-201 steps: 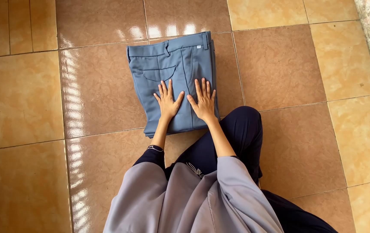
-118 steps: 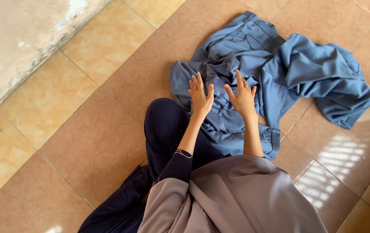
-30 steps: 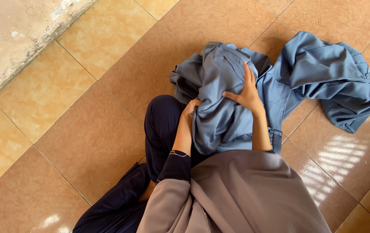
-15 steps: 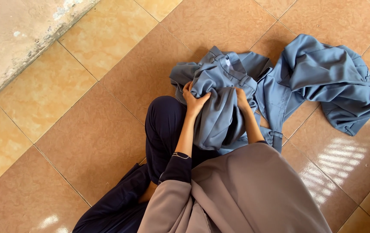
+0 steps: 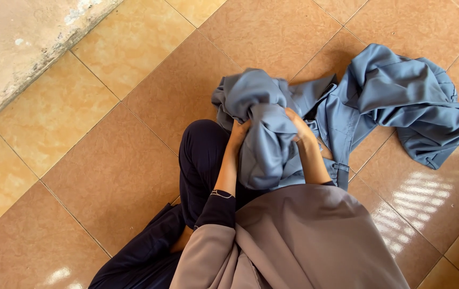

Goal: Folding blue pants into a rectangular shape and stacking them on the floor.

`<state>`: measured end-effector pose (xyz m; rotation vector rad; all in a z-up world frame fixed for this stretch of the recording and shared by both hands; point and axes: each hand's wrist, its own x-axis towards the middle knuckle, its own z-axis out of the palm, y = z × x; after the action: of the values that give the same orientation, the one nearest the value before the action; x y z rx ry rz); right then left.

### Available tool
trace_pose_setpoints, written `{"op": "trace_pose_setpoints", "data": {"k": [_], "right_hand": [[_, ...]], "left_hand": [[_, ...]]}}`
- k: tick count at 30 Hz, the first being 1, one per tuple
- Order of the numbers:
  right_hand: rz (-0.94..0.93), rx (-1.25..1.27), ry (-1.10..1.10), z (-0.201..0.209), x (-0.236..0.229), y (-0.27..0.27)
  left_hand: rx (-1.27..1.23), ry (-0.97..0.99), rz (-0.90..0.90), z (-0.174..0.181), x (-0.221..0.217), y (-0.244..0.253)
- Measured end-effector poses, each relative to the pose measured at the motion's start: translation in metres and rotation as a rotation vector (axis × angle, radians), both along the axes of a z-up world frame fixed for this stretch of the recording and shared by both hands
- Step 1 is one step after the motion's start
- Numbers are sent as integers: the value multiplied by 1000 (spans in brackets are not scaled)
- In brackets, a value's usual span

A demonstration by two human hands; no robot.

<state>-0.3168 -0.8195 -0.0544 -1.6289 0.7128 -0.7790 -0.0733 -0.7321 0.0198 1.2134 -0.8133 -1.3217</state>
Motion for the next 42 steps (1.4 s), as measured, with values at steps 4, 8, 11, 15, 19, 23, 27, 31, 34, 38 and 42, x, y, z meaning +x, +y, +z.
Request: {"op": "trace_pose_setpoints", "data": {"k": [4,8,11,15,19,23,27,31,34,38,42], "right_hand": [[-113,595,-425,159,55,69],[-165,-94,459,222,78,116],[-226,-138,870,206,82,125],[-464,-16,962,177,67,96],[-469,-41,954,69,10,55],[-513,-76,798,90,7,52],[-568,-115,599,112,14,50],[-577,-145,463,136,35,45],[-577,-165,326,151,60,38],[-554,-191,115,175,106,27],[-496,-203,-103,201,167,21]], "left_hand": [[10,102,-10,-20,-4,-2],[32,257,-32,-40,-7,-9],[42,363,-45,-49,-5,-34],[55,519,-40,-67,-7,-36],[64,621,-43,-85,-15,-27],[6,680,-122,-84,-16,-19],[-105,755,-221,-56,-21,-11],[-137,699,-185,-60,-9,-12],[-132,658,-106,-54,13,-12],[-121,567,60,-44,54,-6],[-118,475,256,-31,111,13]]}}
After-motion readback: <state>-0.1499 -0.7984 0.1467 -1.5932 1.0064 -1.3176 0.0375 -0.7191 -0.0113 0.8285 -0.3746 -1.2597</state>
